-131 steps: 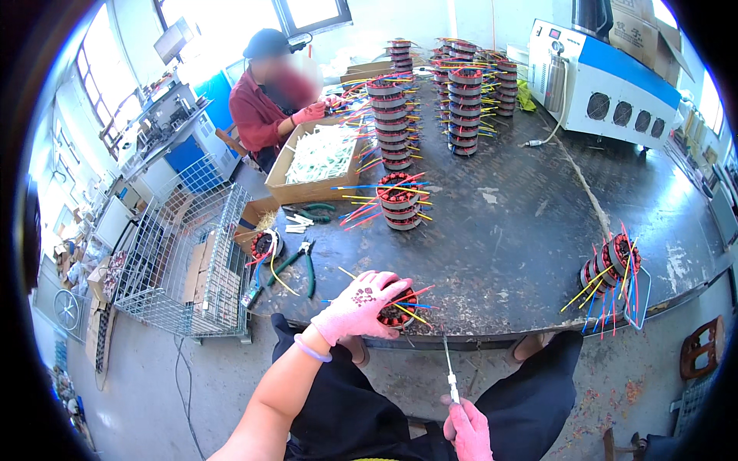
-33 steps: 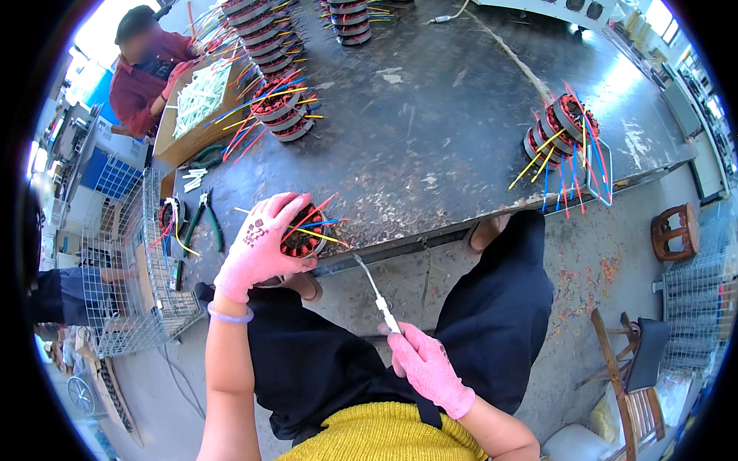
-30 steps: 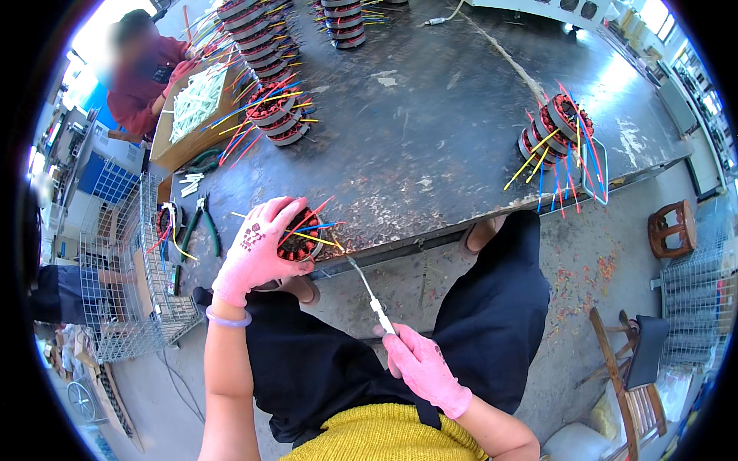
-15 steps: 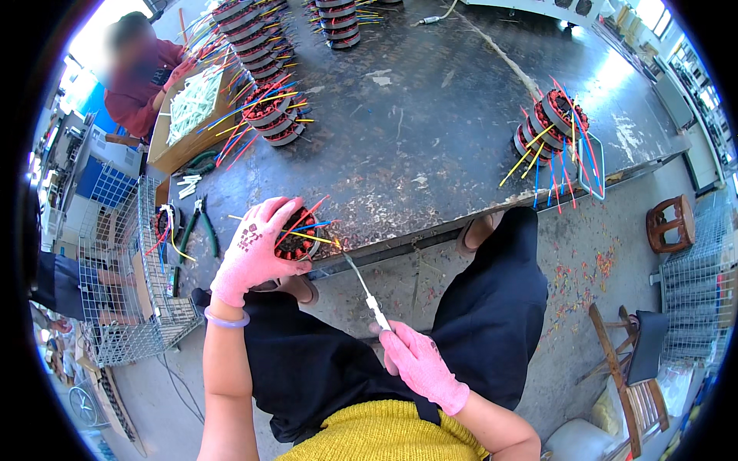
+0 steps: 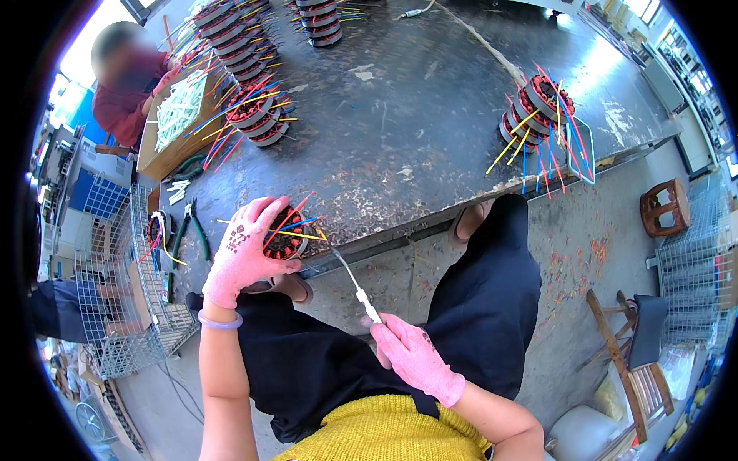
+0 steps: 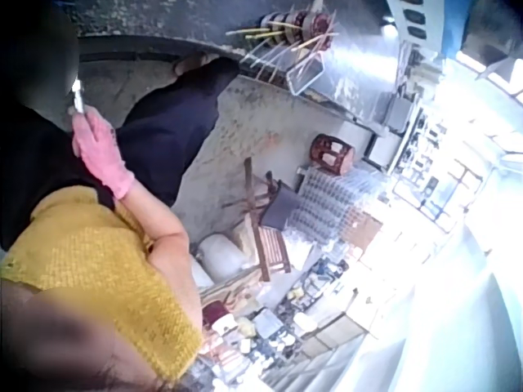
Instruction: The person uses a handheld heating tool to solder or heat-shrink wires on a circular motor component while holding it in their gloved hands.
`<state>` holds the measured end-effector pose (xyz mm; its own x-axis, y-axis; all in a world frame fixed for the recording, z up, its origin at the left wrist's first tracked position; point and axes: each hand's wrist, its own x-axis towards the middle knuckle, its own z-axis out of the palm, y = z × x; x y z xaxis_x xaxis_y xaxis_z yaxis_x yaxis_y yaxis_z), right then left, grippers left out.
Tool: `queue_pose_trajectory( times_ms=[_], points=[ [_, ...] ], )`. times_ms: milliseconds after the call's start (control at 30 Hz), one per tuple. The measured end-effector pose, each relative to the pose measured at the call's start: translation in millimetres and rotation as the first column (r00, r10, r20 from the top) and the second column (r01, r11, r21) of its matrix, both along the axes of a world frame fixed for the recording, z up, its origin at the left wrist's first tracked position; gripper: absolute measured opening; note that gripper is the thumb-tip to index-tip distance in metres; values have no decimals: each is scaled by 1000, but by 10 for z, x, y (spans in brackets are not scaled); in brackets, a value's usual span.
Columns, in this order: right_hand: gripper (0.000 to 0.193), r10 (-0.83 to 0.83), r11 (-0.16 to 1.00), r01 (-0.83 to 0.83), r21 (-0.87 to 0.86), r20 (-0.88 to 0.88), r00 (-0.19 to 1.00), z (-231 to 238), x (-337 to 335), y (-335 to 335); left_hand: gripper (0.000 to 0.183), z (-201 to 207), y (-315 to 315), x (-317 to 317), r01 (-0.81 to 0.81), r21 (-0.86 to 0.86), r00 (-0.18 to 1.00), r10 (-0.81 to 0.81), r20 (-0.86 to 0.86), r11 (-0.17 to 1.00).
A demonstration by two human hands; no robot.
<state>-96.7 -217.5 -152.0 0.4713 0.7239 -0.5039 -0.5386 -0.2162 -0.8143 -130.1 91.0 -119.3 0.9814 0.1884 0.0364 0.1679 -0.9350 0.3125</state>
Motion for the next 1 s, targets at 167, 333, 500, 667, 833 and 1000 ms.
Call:
queue_pose_trajectory(
  times_ms=[167, 333, 500, 667, 833, 1000],
  points=[
    [34, 42, 998, -40, -39, 70, 997, 21, 20, -5, 98, 10, 4, 6, 0, -21, 1000, 0, -4, 1000],
    [33, 73, 996, -67, -61, 92, 993, 82, 48, 15, 98, -9, 12, 4, -7, -19, 1000, 7, -5, 1000],
    [34, 81, 995, -74, -69, 105, 991, 130, 64, 35, 98, 8, 2, 2, -15, -21, 1000, 14, -16, 1000],
    [34, 68, 996, -65, -64, 59, 996, 67, 41, 2, 98, 10, 0, 2, -12, -26, 1000, 11, -14, 1000],
    [34, 15, 997, -14, -72, 13, 1000, 128, 34, 47, 97, 9, -8, 4, -9, -15, 1000, 9, -12, 1000],
    [33, -38, 999, 36, -33, -78, 996, 93, 16, 33, 97, 17, -10, 5, -8, -12, 1000, 8, -8, 1000]
  ],
)
